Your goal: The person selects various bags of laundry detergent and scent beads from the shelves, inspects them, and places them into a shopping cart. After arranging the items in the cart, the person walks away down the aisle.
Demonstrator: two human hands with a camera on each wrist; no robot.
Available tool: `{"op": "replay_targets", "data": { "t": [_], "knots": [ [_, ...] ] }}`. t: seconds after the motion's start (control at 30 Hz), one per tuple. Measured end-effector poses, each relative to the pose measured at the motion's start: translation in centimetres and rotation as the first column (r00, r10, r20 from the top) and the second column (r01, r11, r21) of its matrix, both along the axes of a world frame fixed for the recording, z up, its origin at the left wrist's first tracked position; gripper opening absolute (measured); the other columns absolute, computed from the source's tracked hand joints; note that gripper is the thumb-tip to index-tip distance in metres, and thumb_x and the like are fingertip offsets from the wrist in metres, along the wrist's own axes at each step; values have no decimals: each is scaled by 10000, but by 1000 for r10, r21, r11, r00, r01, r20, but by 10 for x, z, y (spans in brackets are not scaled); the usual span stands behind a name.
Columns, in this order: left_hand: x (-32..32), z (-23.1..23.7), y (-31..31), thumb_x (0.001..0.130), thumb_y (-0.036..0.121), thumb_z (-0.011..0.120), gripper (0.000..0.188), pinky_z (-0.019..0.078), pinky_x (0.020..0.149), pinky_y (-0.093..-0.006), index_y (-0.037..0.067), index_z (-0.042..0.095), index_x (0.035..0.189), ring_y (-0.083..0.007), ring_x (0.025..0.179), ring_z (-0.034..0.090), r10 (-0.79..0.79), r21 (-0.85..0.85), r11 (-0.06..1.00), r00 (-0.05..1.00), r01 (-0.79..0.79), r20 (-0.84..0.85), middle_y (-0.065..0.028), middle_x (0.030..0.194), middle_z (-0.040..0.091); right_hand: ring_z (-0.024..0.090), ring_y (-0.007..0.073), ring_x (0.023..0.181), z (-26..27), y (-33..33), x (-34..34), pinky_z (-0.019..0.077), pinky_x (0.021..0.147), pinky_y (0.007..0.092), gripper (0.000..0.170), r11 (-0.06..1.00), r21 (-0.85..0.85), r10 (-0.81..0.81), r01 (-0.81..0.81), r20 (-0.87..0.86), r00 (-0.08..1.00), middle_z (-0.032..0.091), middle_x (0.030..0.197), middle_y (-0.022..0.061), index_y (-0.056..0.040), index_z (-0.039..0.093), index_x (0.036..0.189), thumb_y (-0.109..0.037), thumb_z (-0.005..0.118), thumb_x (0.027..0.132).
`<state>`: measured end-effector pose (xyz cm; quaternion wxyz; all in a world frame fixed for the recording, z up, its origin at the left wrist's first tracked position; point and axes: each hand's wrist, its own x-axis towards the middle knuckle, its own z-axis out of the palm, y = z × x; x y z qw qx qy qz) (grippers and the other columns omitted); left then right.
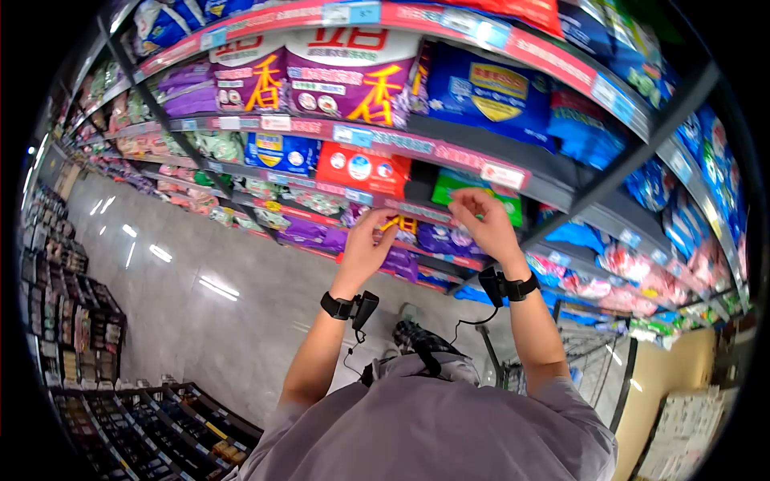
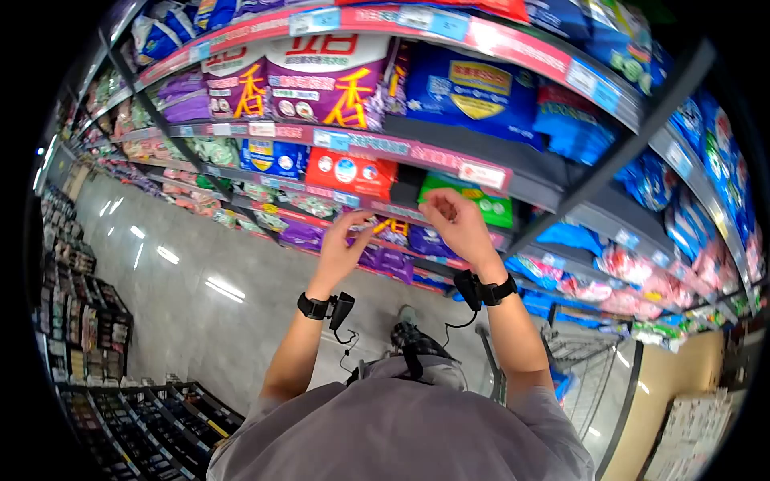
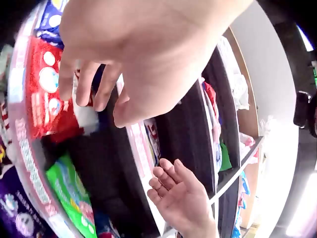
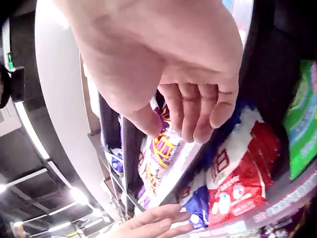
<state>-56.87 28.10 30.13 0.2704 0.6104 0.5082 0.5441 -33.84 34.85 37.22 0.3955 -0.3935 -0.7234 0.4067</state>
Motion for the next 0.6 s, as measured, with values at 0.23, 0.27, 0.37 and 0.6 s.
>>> {"op": "replay_targets", "data": {
  "t": [0.23, 0.27, 0.37, 0.6],
  "knots": [
    [-78, 74, 61, 890, 143, 647, 288, 480, 868, -307, 52, 598, 1158, -182, 1080, 561, 313, 188, 938, 945, -292, -96, -89, 1199, 575, 592, 109, 856, 36, 78, -67, 483, 732, 259, 359, 996, 58, 75, -60, -293, 953, 652, 1007, 67, 12, 584, 1174, -102, 688, 849],
    [-85, 82, 69, 886, 144, 647, 268, 477, 845, -313, 50, 605, 1134, -201, 1065, 572, 356, 183, 920, 934, -346, -21, -99, 1181, 592, 592, 109, 856, 41, 86, -73, 483, 732, 259, 359, 996, 54, 87, -74, -297, 951, 652, 1007, 67, 12, 584, 1174, -102, 688, 849],
    [-117, 94, 91, 896, 171, 642, 254, 475, 815, -308, 58, 616, 1121, -210, 1044, 582, 432, 198, 886, 902, -419, -22, -110, 1172, 607, 597, 126, 854, 53, 106, -88, 479, 725, 256, 415, 976, 213, 85, -34, -232, 969, 653, 1022, 93, 14, 575, 1197, -122, 712, 829],
    [-154, 114, 133, 912, 249, 628, 478, 477, 856, -319, -56, 523, 1265, -199, 1071, 574, 367, 123, 915, 919, -385, 147, -161, 1197, 593, 560, 123, 778, 64, 129, -121, 441, 651, 255, 476, 964, 263, 19, 44, -234, 972, 567, 995, 96, 72, 565, 1182, -204, 723, 828]
  ]
}}
